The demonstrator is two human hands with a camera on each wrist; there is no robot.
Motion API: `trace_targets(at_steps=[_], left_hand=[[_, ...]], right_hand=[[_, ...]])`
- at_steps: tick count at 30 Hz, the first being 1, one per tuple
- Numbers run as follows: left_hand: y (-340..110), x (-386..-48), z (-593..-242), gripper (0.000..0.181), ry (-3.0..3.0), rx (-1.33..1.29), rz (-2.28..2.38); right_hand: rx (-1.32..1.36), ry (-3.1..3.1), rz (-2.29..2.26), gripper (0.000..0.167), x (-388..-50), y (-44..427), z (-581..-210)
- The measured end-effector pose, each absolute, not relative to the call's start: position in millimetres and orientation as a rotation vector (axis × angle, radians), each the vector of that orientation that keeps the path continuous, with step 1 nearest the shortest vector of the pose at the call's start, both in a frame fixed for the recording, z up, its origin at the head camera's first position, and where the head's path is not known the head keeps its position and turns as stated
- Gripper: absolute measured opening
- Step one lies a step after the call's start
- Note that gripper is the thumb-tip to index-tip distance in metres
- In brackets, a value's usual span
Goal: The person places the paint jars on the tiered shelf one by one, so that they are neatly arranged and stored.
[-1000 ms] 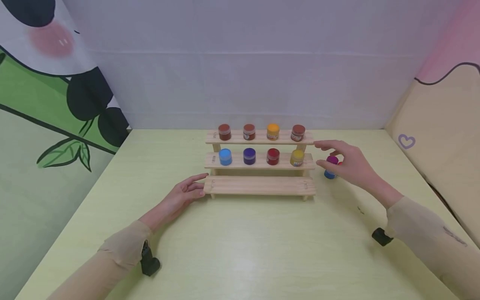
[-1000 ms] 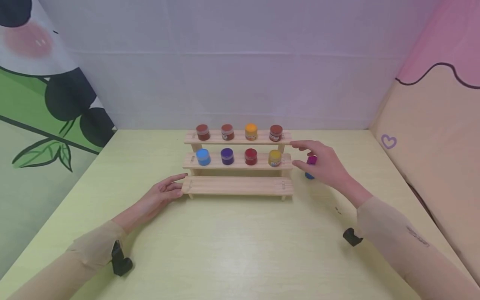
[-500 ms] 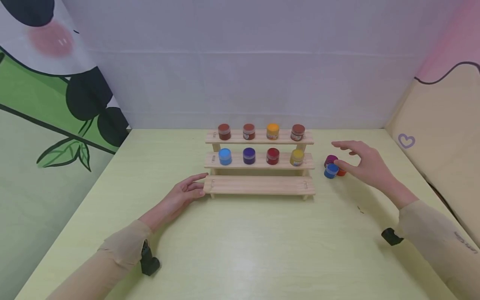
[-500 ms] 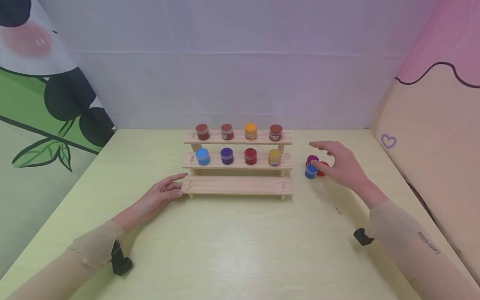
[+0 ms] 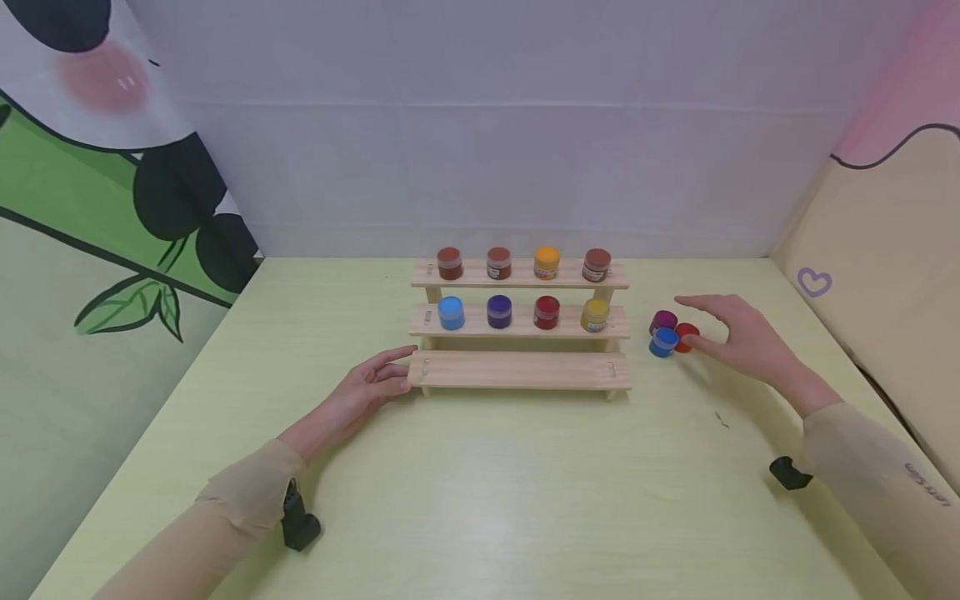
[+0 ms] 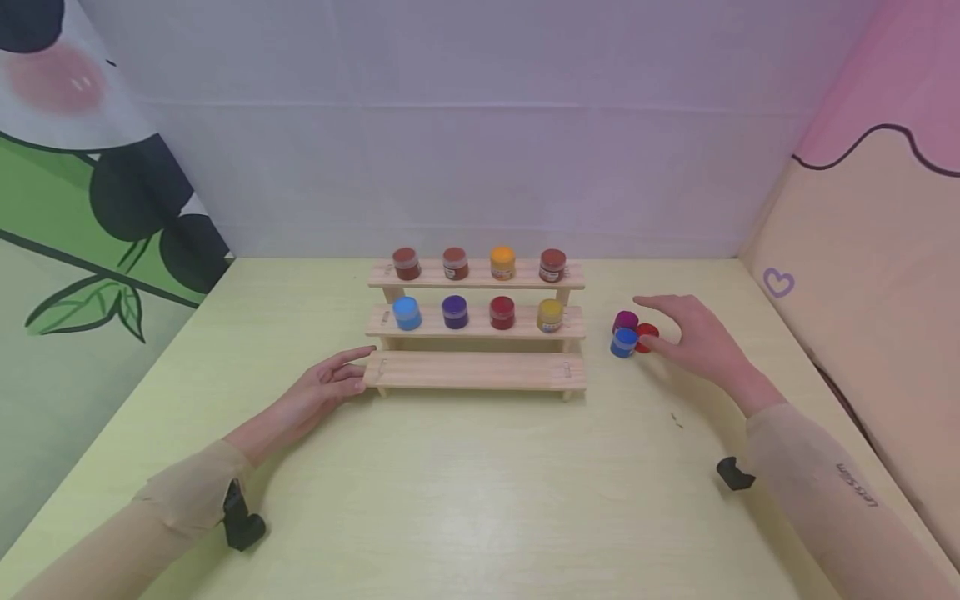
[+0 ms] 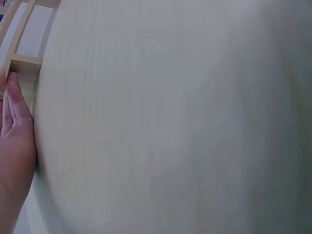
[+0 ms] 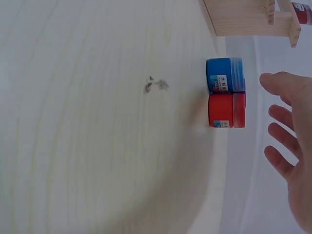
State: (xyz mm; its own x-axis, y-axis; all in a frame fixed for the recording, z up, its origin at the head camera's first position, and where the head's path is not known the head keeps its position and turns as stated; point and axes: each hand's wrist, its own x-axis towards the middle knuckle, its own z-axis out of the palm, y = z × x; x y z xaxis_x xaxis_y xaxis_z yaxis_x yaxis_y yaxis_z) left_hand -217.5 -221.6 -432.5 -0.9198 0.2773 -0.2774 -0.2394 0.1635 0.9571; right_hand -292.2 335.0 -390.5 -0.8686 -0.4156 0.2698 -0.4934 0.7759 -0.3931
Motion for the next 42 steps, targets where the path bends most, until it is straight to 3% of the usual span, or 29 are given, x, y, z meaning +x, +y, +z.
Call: trace_targets(at_steps=[15,42], left_hand=[[-222,-218,-432,0.067,2.055,0.033,1.809],[-220,-217,-431,0.068,2.058,0.02,1.807]], right_hand=[[0.572,-3.018,0.689,0.062,-295,345,-404],[0.549,-2.947,0.706,0.045,-294,347,-411]])
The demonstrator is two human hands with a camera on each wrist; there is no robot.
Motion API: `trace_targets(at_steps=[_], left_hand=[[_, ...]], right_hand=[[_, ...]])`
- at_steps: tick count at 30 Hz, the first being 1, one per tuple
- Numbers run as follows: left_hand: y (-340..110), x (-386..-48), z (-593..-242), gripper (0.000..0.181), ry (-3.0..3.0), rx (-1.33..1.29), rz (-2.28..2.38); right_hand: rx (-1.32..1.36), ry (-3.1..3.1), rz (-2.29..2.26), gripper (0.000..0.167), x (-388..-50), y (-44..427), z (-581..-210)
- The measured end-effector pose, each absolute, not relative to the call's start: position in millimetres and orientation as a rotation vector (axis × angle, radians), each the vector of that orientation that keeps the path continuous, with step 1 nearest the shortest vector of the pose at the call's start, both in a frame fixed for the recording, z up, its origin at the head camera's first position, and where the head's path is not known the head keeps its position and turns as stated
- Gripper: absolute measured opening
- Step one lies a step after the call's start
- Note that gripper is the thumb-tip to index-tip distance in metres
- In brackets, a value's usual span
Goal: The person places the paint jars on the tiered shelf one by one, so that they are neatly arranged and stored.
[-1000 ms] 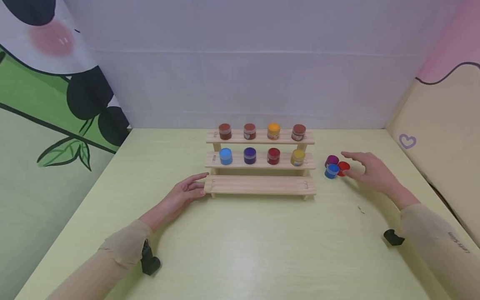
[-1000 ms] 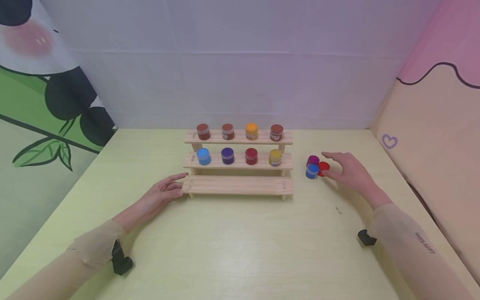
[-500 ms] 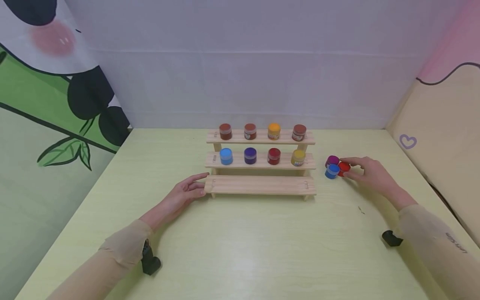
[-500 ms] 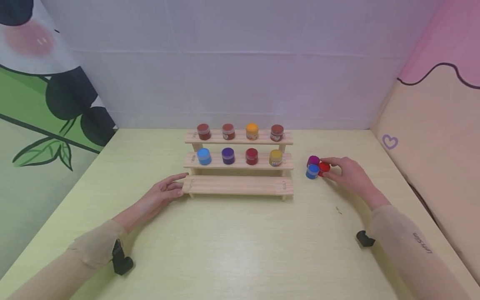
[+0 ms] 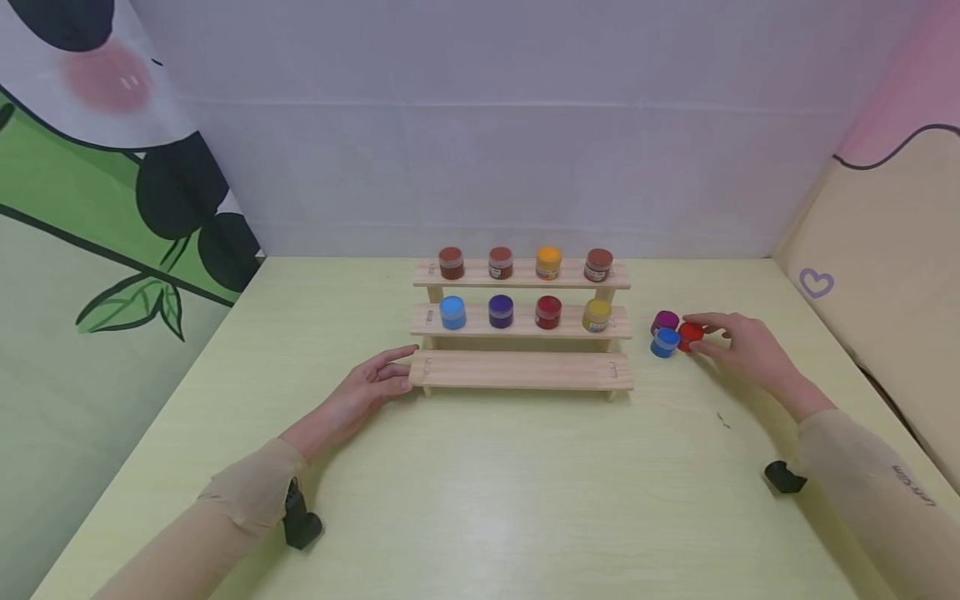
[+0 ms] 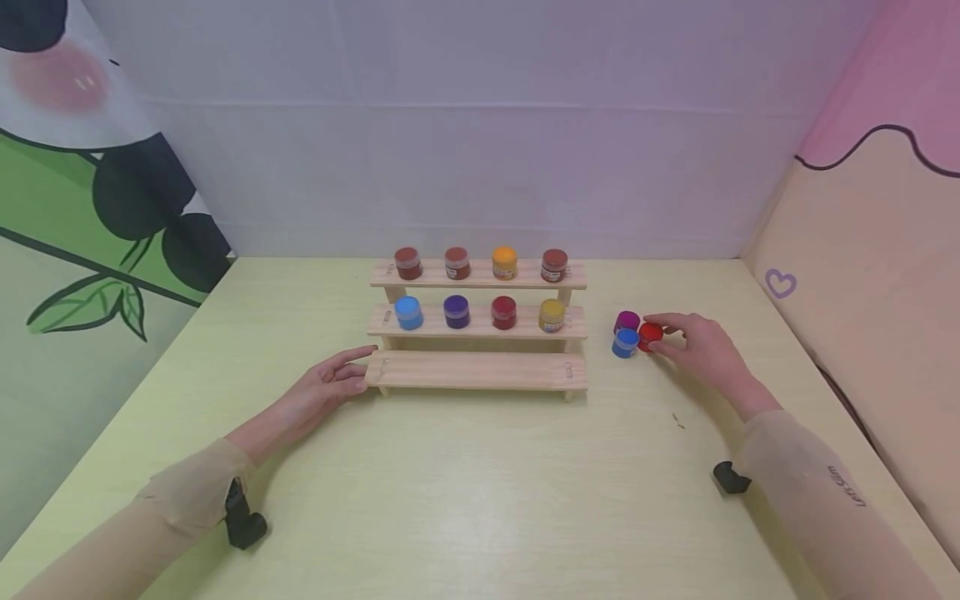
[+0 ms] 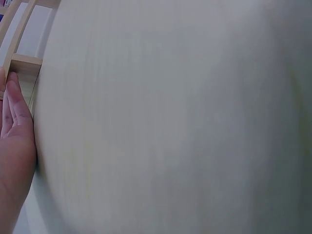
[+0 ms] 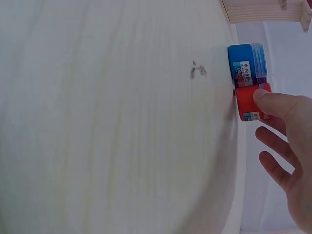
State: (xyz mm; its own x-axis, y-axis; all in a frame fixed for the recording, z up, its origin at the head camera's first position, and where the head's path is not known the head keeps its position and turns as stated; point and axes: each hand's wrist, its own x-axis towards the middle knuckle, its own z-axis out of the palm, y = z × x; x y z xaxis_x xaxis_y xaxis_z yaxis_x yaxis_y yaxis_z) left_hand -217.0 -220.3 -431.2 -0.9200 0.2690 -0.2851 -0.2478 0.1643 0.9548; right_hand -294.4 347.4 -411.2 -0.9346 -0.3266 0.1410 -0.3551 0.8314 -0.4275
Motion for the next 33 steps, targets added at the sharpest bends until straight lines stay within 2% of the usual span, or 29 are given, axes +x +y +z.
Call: trace_targets(at_steps=[18,33], left_hand=[[-221,-216,-429,0.067,2.054,0.025,1.813],[-221,-215,-429,0.067,2.058,0.032,1.809]], right_hand=[[0.547,-2.777,0.717,0.045,-295,346,-389],[0.486,-2.701,0.8,0.046,-289,312,-353]])
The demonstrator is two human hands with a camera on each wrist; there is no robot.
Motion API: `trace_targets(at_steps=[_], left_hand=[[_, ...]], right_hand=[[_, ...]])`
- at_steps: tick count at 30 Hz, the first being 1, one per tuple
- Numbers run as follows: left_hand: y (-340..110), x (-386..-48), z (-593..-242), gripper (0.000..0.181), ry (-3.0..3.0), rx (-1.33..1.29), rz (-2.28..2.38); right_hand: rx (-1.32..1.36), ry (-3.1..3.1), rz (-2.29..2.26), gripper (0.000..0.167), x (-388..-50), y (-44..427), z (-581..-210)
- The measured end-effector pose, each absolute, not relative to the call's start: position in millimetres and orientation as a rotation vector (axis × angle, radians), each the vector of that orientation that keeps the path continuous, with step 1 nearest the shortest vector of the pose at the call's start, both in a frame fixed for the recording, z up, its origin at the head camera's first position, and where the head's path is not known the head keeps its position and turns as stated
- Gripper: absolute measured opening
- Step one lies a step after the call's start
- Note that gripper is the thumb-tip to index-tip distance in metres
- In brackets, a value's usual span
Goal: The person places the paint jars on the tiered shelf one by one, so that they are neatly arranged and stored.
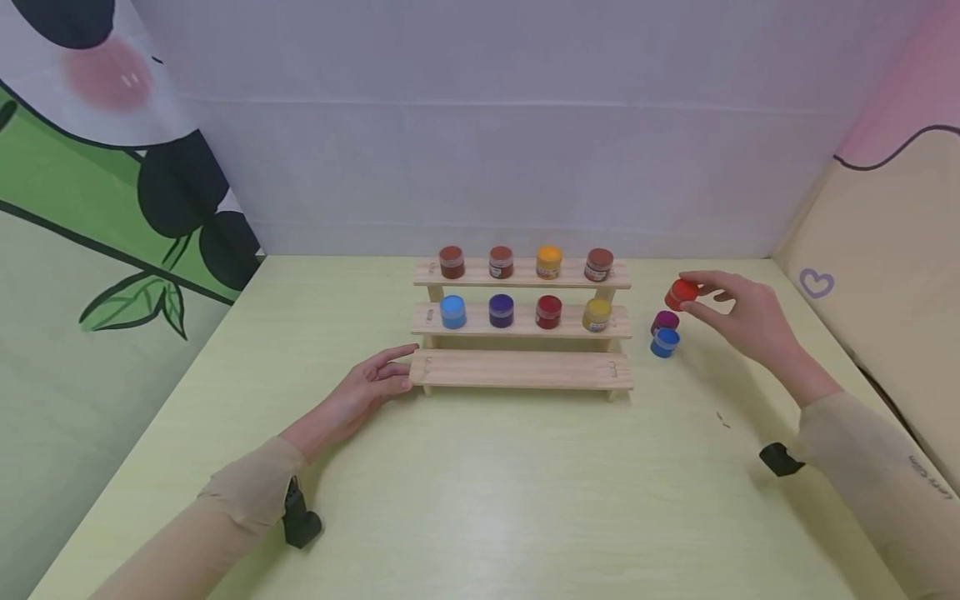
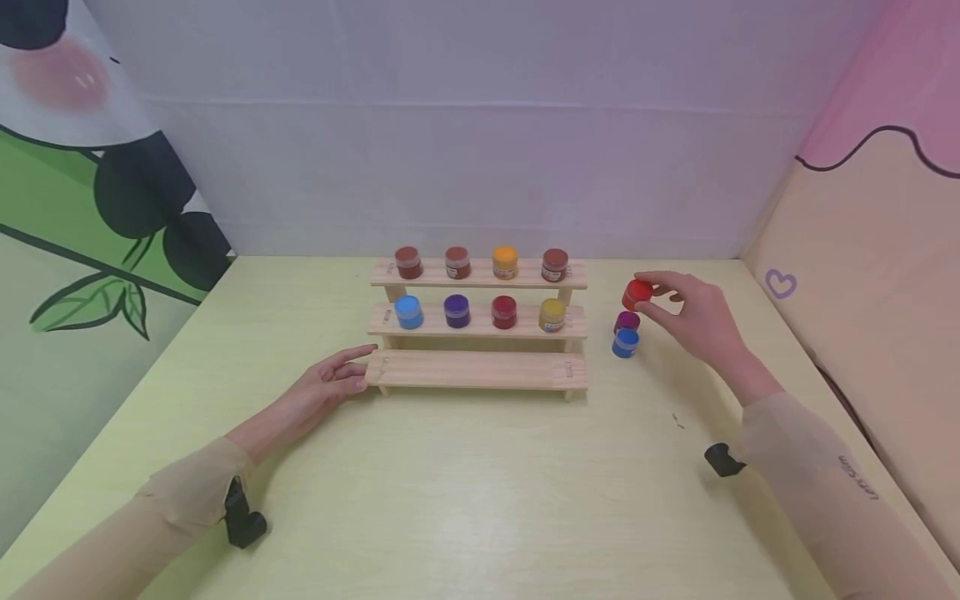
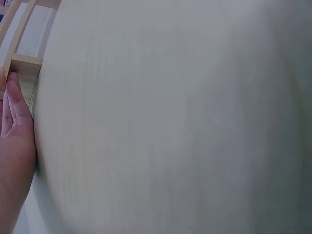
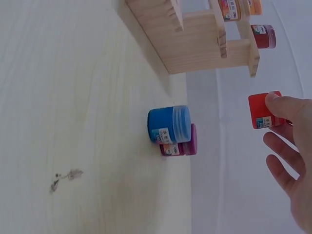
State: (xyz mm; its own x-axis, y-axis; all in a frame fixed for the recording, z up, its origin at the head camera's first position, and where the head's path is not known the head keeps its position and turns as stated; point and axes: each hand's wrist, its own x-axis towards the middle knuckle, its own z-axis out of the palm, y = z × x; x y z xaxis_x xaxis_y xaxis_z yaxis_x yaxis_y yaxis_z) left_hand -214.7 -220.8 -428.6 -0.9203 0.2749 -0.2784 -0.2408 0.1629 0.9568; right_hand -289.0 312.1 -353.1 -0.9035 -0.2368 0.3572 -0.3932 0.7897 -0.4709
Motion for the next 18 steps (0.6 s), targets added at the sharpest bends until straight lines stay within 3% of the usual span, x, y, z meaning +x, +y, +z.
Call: trace_targets(at_steps=[18], left_hand=[[-222,-216,-431,0.066,2.048,0.06,1.83]], right_hand=[[0.603,-2.417,0.954,0.046,-273,241,-322]])
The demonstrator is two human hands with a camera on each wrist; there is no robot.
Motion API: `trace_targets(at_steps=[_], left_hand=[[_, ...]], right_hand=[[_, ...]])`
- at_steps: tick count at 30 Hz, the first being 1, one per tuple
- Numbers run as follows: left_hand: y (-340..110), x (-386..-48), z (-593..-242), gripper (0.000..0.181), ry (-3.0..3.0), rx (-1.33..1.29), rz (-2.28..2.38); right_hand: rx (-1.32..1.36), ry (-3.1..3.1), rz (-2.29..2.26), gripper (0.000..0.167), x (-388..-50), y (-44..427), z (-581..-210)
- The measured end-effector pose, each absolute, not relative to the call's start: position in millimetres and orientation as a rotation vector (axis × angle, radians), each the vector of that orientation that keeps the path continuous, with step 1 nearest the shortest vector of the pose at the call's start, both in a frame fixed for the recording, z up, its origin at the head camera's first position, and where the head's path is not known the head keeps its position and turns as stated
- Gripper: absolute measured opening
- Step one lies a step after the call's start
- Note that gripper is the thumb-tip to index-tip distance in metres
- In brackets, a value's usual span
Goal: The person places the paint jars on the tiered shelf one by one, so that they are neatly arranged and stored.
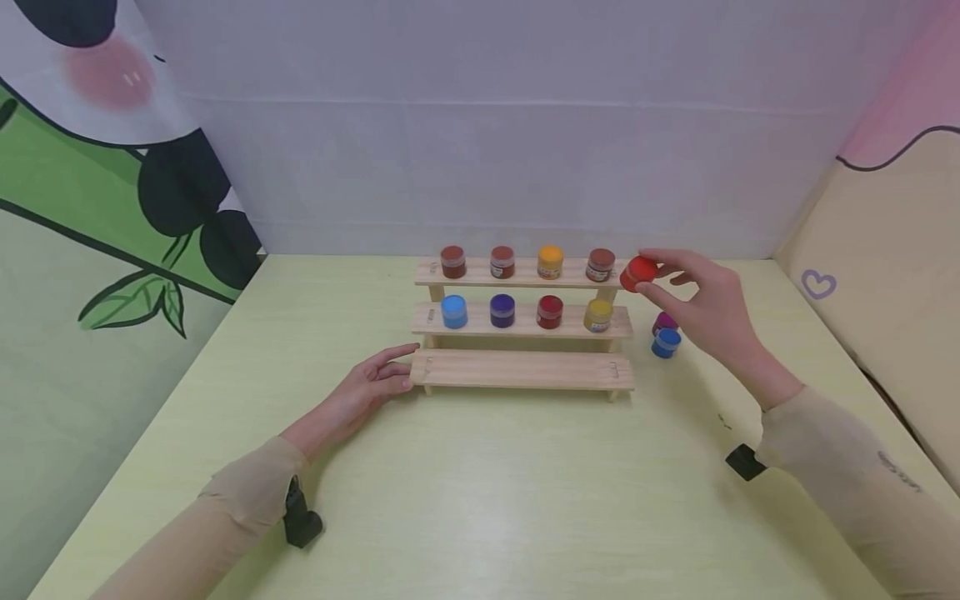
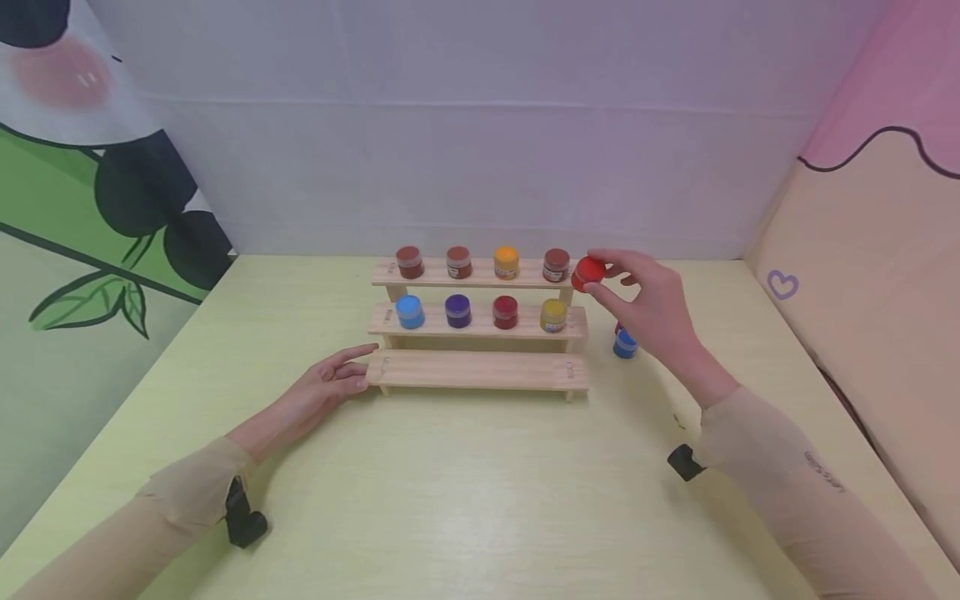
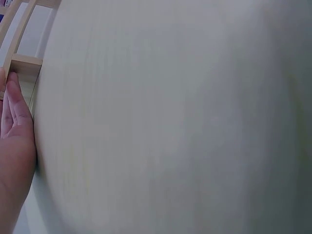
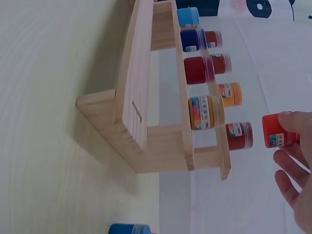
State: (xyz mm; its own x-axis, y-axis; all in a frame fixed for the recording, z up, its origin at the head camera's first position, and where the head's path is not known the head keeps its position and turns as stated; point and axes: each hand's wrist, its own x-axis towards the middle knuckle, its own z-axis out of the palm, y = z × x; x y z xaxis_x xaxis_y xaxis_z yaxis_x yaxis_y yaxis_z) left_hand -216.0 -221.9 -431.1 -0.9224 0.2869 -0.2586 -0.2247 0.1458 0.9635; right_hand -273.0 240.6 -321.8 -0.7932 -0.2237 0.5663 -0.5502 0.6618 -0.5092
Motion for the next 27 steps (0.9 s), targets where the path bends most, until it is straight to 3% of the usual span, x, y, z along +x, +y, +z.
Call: trace_targets(at_steps=[27], left_hand=[[-221,-215,-429,0.065,2.034,0.071,1.851]], right_hand=[[1.021,-2.392,1.273,0.041,-247,136,-337]])
